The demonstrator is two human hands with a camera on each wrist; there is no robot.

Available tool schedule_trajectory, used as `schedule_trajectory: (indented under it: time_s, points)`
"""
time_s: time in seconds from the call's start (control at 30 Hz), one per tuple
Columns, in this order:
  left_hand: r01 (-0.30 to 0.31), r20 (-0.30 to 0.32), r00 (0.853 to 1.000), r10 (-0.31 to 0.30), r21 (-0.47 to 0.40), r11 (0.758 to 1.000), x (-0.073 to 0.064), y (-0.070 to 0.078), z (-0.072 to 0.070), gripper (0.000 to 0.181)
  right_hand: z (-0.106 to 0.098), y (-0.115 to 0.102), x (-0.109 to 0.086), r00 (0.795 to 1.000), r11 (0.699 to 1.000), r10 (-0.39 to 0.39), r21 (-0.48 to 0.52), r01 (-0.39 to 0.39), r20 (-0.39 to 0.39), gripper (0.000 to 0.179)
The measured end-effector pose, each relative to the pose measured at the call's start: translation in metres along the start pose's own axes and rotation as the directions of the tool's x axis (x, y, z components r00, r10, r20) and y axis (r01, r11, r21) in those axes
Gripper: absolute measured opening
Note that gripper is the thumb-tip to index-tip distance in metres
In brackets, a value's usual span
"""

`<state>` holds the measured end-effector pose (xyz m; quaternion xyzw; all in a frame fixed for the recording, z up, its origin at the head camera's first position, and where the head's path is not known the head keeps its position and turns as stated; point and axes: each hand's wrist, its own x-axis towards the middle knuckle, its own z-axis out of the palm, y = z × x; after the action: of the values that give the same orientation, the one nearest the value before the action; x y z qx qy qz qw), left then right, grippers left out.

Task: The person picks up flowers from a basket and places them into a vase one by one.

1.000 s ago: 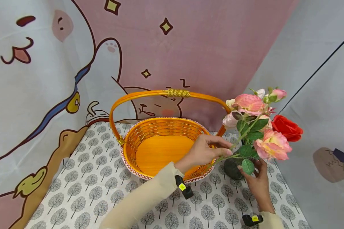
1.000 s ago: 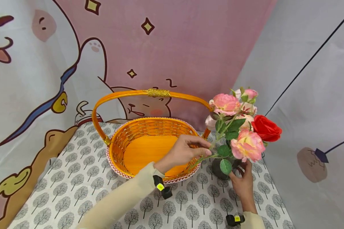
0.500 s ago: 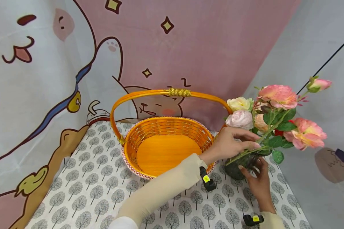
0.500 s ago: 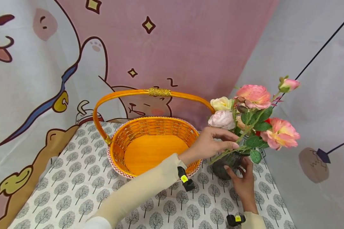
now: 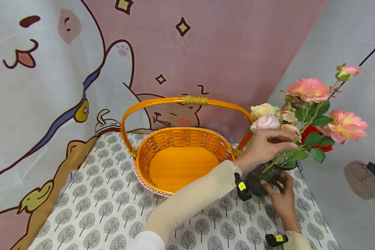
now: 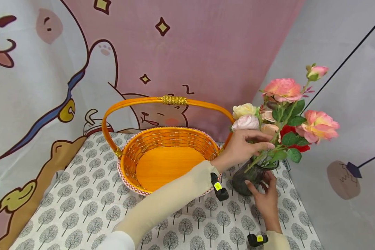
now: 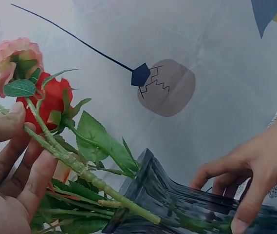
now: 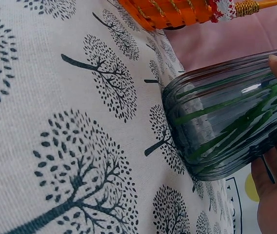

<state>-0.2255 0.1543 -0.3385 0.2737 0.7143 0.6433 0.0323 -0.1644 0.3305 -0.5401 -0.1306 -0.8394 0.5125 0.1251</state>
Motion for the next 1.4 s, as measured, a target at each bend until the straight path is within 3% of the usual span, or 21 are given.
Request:
schedule_trajectory:
  time_s: [0.33, 0.67, 0.8, 0.93, 1.07, 1.23, 1.4]
  points:
    - [0.074, -0.094, 0.992, -0.086, -0.126, 0.989, 0.018, 0.008, 0.007, 0.025, 0.002, -0.001, -0.001, 1.000, 1.000, -0.011, 0.003, 0.011, -0.013, 0.098]
    - [0.050, -0.156, 0.984, -0.088, -0.233, 0.971, 0.027, 0.009, 0.012, 0.023, 0.003, -0.003, -0.001, 1.000, 1.000, 0.002, 0.014, -0.001, -0.004, 0.098]
    - [0.043, -0.153, 0.986, -0.065, -0.144, 0.989, 0.024, 0.004, 0.012, 0.023, 0.003, -0.003, -0.001, 1.000, 1.000, 0.001, 0.008, -0.001, 0.002, 0.098]
    - [0.020, -0.128, 0.992, -0.020, -0.001, 1.000, 0.020, -0.002, 0.011, 0.019, 0.003, -0.001, -0.001, 1.000, 1.000, -0.013, 0.004, 0.013, -0.002, 0.098]
    - [-0.059, -0.099, 0.993, 0.068, 0.095, 0.994, 0.018, -0.008, 0.007, 0.017, 0.002, 0.001, -0.001, 1.000, 1.000, -0.023, 0.003, 0.023, -0.018, 0.096]
    - [-0.158, -0.072, 0.981, 0.181, 0.246, 0.956, 0.013, -0.016, 0.003, 0.017, 0.002, 0.001, -0.001, 1.000, 1.000, -0.024, 0.006, 0.025, -0.019, 0.096]
    - [-0.253, -0.076, 0.951, 0.299, 0.366, 0.896, 0.004, -0.025, 0.001, 0.016, 0.001, 0.002, -0.001, 0.999, 1.000, -0.030, 0.007, 0.030, -0.024, 0.095]
